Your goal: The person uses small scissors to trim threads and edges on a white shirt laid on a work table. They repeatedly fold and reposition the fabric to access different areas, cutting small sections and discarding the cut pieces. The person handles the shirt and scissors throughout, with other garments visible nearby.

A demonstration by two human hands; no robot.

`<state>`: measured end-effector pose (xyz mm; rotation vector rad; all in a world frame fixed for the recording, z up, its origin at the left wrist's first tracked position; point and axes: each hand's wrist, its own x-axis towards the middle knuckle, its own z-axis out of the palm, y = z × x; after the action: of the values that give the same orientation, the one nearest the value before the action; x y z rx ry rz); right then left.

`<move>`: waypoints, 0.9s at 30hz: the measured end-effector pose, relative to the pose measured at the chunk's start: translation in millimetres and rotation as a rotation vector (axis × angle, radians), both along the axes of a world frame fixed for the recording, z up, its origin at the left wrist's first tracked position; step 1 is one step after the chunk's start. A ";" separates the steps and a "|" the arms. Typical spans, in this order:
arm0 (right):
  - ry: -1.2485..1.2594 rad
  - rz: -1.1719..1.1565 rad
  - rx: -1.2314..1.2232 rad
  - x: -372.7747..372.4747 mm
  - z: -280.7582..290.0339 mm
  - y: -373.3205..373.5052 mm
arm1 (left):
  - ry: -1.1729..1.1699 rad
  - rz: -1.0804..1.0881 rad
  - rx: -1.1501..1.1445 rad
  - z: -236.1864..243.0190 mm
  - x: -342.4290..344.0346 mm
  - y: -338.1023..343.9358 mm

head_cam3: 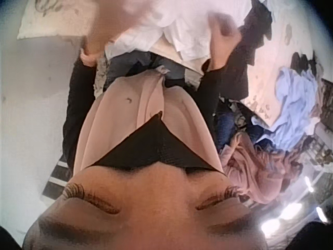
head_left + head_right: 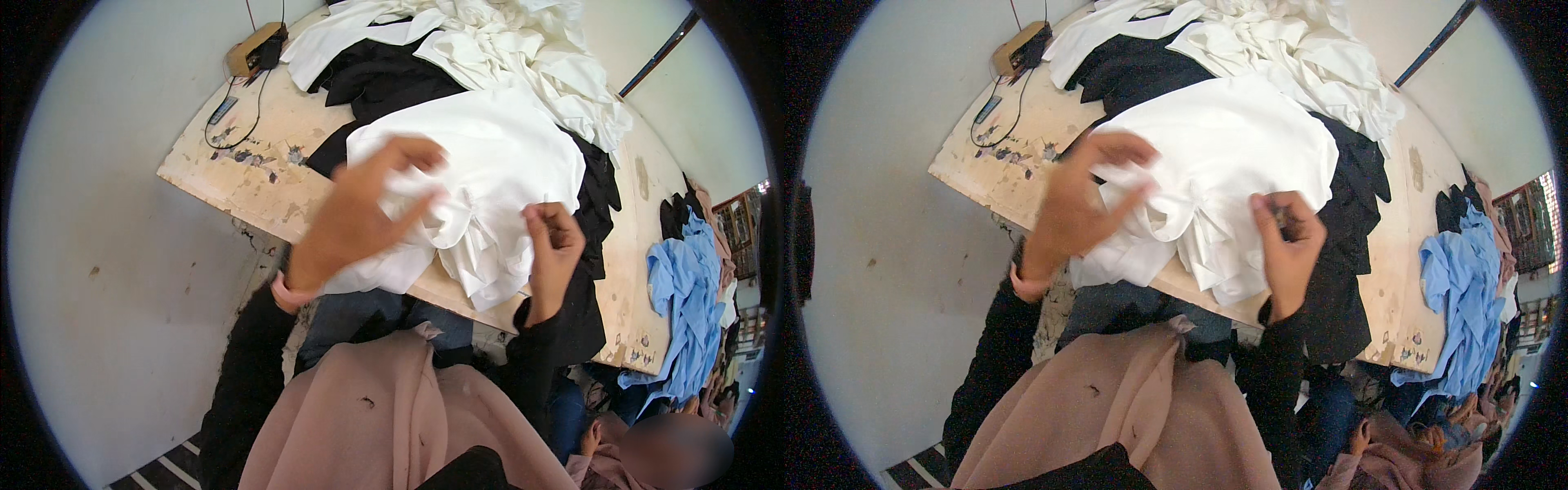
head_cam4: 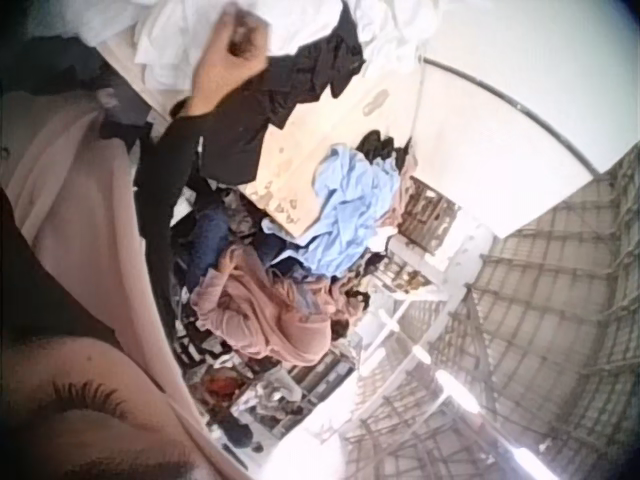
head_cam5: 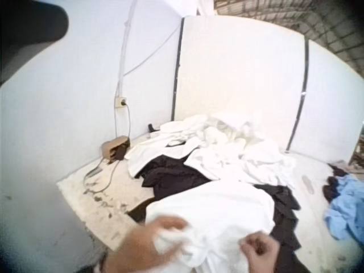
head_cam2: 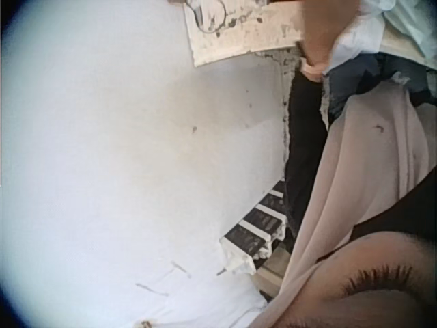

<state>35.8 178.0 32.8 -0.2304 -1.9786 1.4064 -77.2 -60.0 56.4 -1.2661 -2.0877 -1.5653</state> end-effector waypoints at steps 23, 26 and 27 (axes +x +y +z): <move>-0.009 0.255 0.084 -37.4 14.2 -48.3 | -0.649 -0.374 0.334 -55.8 39.6 23.0; -0.059 0.295 0.293 -48.5 36.0 -46.6 | -0.607 -0.349 0.197 -52.4 36.4 16.9; -0.073 0.274 0.342 -47.9 43.7 -47.5 | -0.627 -0.346 0.184 -50.9 35.7 15.0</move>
<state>-12.1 130.4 76.5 0.1523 -2.3400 1.2055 -41.5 -45.0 5.6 -1.2263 -2.0385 -2.5123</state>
